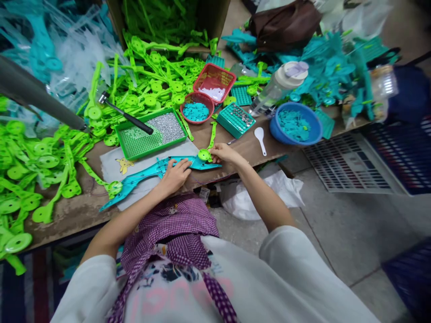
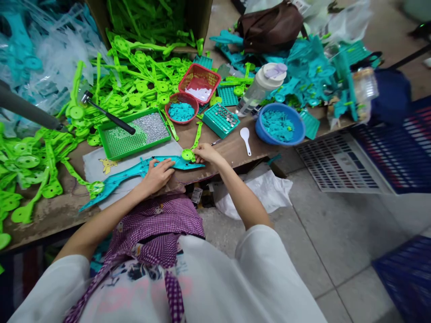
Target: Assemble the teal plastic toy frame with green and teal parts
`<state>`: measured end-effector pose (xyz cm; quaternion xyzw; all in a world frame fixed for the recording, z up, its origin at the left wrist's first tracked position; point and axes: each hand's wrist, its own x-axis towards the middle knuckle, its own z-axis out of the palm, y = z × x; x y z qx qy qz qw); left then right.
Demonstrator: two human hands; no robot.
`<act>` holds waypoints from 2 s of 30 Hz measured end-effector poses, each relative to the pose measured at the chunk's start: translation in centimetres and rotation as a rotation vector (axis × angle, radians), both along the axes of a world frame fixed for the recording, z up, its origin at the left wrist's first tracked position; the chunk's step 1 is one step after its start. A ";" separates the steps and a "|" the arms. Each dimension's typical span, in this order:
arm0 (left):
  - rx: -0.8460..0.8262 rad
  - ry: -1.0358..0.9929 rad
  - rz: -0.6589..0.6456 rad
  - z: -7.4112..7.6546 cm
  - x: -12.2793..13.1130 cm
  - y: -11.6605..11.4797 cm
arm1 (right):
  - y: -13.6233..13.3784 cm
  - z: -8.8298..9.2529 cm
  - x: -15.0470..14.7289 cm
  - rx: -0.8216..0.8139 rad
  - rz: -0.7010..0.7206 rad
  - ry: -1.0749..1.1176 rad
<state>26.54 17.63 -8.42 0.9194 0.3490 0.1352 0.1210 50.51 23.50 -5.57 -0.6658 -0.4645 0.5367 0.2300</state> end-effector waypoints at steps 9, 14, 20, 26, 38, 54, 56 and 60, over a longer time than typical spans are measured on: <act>-0.039 0.003 0.003 0.3 0.1 0.2 | -1.1 -0.4 -0.2 0.001 -0.079 -0.090; -0.011 0.027 -0.003 0.3 0.2 0.2 | -1.3 -1.1 -0.7 0.077 -0.087 -0.176; -0.001 0.065 -0.018 0.4 0.1 0.3 | -1.7 -0.8 -0.8 0.041 -0.134 -0.109; 0.044 0.065 -0.015 -0.2 0.1 0.3 | -1.3 -0.8 -0.7 0.085 -0.078 -0.188; 0.106 0.058 -0.010 -0.6 0.0 0.1 | -1.6 -1.6 -0.2 0.083 0.063 -0.388; 0.091 -0.373 0.326 1.4 -0.9 -1.9 | -5.6 4.0 -4.8 0.599 -0.205 -0.009; 0.073 -0.535 0.463 2.1 -1.7 -2.4 | -4.8 6.0 -7.6 0.674 -0.261 0.162; -0.005 -0.638 0.475 2.6 -3.3 -5.1 | -2.3 7.4 -12.0 0.783 -0.121 0.311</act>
